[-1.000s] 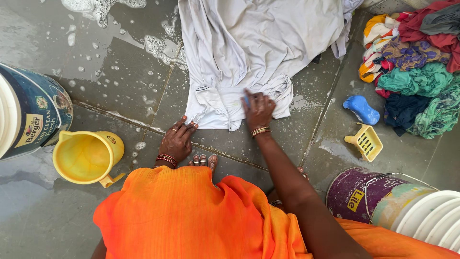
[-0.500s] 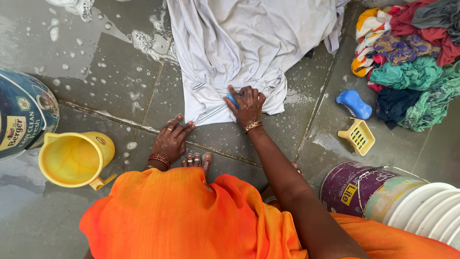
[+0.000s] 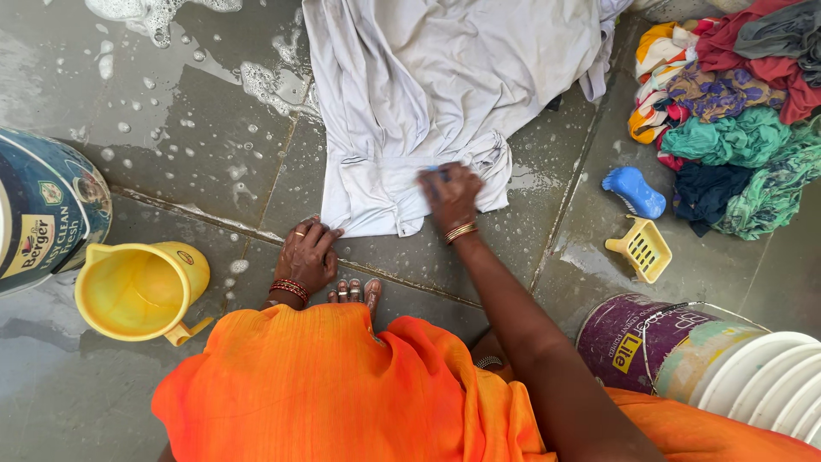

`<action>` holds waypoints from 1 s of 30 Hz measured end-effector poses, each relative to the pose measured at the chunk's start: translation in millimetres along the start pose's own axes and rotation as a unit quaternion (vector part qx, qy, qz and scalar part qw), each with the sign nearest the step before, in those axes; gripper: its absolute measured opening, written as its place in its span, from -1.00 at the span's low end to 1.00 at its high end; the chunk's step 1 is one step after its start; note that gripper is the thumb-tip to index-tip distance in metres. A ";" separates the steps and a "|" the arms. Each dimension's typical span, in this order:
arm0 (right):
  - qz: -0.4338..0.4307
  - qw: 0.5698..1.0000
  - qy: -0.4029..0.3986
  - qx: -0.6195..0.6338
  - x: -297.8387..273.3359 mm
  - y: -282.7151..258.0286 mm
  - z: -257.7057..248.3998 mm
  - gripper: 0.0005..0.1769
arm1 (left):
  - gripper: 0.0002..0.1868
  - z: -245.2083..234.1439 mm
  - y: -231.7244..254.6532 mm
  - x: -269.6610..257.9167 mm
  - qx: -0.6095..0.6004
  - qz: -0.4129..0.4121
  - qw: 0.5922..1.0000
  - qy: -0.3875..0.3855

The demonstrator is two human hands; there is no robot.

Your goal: The person washes a white garment on the floor by applying soap, rubbing the fabric with their hands, and using a small brush to scrub different areas.

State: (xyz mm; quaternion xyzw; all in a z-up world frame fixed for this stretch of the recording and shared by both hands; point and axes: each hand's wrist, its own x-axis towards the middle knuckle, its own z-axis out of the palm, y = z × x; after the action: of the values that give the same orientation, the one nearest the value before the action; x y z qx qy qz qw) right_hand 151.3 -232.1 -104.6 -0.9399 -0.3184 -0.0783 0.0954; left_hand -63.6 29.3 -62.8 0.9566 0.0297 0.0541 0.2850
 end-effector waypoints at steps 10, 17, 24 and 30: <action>-0.047 0.999 0.013 0.018 -29.9 -98.9 47.4 -0.80 | -0.68 -4.6 1.4 0.8 0.000 -0.017 1.000 0.026; -0.072 0.992 0.066 -0.081 22.4 41.4 18.6 -0.78 | -0.80 7.7 -4.6 -4.7 -0.004 -0.038 0.999 0.037; 0.243 0.963 0.117 0.021 39.1 -19.5 7.0 -0.72 | -0.68 -4.3 0.8 2.8 0.012 -0.010 1.000 0.025; -0.153 0.980 -0.023 0.124 -28.4 -127.7 38.3 -0.73 | -0.77 -2.1 -1.6 -2.7 0.017 -0.032 0.998 0.044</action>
State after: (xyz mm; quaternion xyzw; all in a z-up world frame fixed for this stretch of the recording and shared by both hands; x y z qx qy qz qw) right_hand 54.0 -140.4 -131.1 -0.8625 -0.4676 -0.0306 0.1908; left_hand -66.5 31.6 -62.2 0.9567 0.0732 0.0862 0.2682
